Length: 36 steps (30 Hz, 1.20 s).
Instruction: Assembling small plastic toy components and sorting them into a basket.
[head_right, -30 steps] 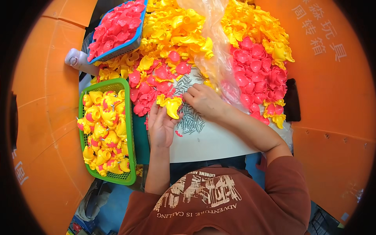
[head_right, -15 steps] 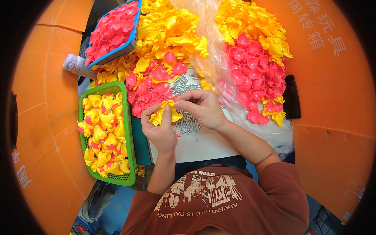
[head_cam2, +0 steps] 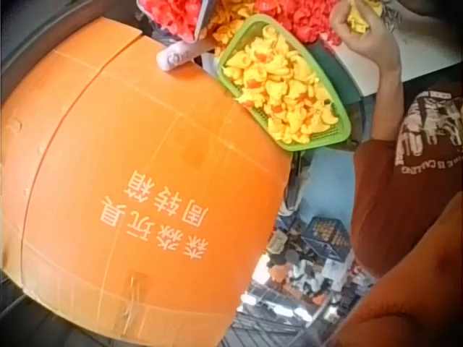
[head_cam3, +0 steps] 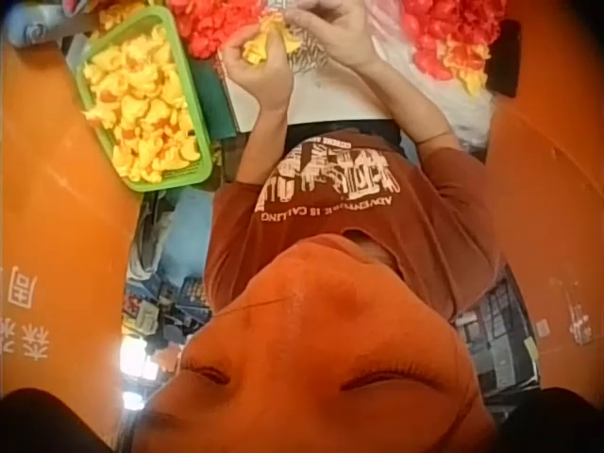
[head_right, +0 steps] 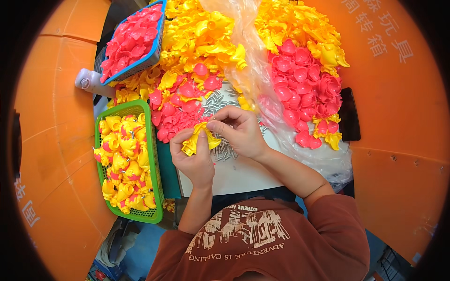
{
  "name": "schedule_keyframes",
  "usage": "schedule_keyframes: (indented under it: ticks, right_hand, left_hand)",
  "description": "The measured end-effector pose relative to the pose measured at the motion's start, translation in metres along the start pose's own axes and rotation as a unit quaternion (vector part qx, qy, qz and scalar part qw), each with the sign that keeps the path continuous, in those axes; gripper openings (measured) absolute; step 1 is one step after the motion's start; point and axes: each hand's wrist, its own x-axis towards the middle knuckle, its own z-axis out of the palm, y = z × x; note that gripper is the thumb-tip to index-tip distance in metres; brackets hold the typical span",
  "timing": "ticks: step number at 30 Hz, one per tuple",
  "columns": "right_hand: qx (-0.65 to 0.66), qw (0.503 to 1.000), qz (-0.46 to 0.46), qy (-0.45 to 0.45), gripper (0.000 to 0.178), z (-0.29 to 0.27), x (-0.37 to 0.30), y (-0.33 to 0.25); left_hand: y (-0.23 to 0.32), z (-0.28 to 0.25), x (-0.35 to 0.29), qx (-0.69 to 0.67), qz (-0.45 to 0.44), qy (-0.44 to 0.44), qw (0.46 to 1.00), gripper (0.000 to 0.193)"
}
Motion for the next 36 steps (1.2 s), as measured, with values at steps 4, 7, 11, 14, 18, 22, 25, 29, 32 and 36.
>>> schedule_keyframes:
  ticks: [4,7,11,14,18,22,25,29,32,36]
  right_hand:
    - [0.031,0.999,0.019,0.002,0.008,0.001,0.004,0.002]
    - [0.049,0.998,0.025,0.004,0.01,0.004,0.003,0.004]
    - [0.04,0.999,-0.002,0.023,0.011,0.009,0.003,0.006]
    - [0.069,0.997,0.033,0.006,0.011,0.011,0.005,0.005]
    - [-0.011,0.997,0.058,-0.041,0.014,0.005,0.018,-0.001]
    - [-0.088,0.974,0.078,-0.192,0.015,0.004,0.037,0.004]
    - [-0.116,0.975,0.072,-0.174,0.016,0.012,0.056,0.014]
    - [-0.583,0.798,-0.151,0.025,0.016,-0.001,0.106,0.03]
    - [-0.669,0.74,-0.074,-0.011,0.025,-0.011,0.124,0.049]
    - [-0.627,0.768,-0.122,0.04,0.019,-0.015,0.108,0.042]
  left_hand:
    - [-0.003,-0.001,-0.003,-0.004,0.006,-0.007,1.0,0.02]
    - [-0.002,-0.003,-0.002,-0.033,-0.042,0.018,0.998,0.021]
    - [-0.003,-0.002,-0.001,-0.015,0.005,0.011,1.0,0.02]
    - [0.001,-0.003,-0.003,-0.048,-0.054,0.005,0.997,0.02]
    - [-0.011,-0.034,0.003,-0.206,-0.185,-0.102,0.955,0.028]
    - [-0.01,-0.049,0.021,-0.174,-0.315,-0.2,0.911,0.025]
    - [-0.007,-0.049,0.019,-0.201,-0.355,-0.156,0.9,0.021]
    - [-0.022,-0.05,0.019,-0.161,-0.298,-0.113,0.934,0.02]
    - [-0.022,-0.044,0.018,-0.173,-0.281,-0.088,0.94,0.02]
    - [-0.018,-0.037,0.019,-0.203,-0.28,-0.071,0.936,0.02]
